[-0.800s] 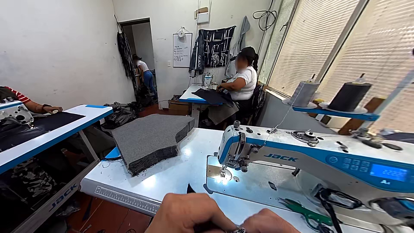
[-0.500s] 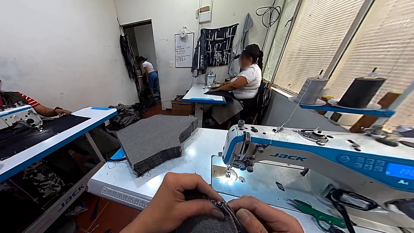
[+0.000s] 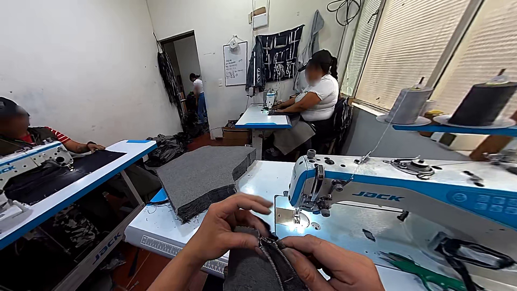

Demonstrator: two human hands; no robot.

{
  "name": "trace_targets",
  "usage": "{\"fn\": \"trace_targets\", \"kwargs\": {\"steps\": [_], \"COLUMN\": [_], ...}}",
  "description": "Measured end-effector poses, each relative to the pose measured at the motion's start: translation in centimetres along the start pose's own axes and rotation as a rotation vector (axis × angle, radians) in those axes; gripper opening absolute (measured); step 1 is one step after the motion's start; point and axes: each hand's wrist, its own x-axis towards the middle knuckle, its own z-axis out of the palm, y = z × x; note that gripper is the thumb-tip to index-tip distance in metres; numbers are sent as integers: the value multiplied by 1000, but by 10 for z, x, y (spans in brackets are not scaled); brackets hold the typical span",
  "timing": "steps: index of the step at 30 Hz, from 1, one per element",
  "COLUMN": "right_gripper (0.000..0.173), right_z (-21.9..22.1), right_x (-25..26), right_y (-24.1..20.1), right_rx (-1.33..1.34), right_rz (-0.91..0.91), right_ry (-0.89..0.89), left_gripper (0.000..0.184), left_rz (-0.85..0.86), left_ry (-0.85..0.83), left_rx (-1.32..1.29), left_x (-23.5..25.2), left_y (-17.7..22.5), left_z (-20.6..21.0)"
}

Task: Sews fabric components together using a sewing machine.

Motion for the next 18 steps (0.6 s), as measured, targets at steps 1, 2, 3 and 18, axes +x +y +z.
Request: {"fn": "trace_targets", "kwargs": {"steps": [1,2,3,18], "right_gripper": [19,18,16,17], "right_z": [0,0,0,6], "right_x": [0,0,-1,-3], "right_y": [-1,-1,-1,4], "right_rx": [-7,-14,-26,-130], "right_rz": [4,8,7,-24], "right_ry": [30,60,91,249], "left_gripper": [39,40,37,19], "left_rz": [17,29,37,-125], "left_ry": [68,148,233,338], "left_rx": [106,278,458,323], "left_x": [-1,-3,-5,-33], "left_y": [-1,1,4,39], "left_z": [2,4,9,79]}}
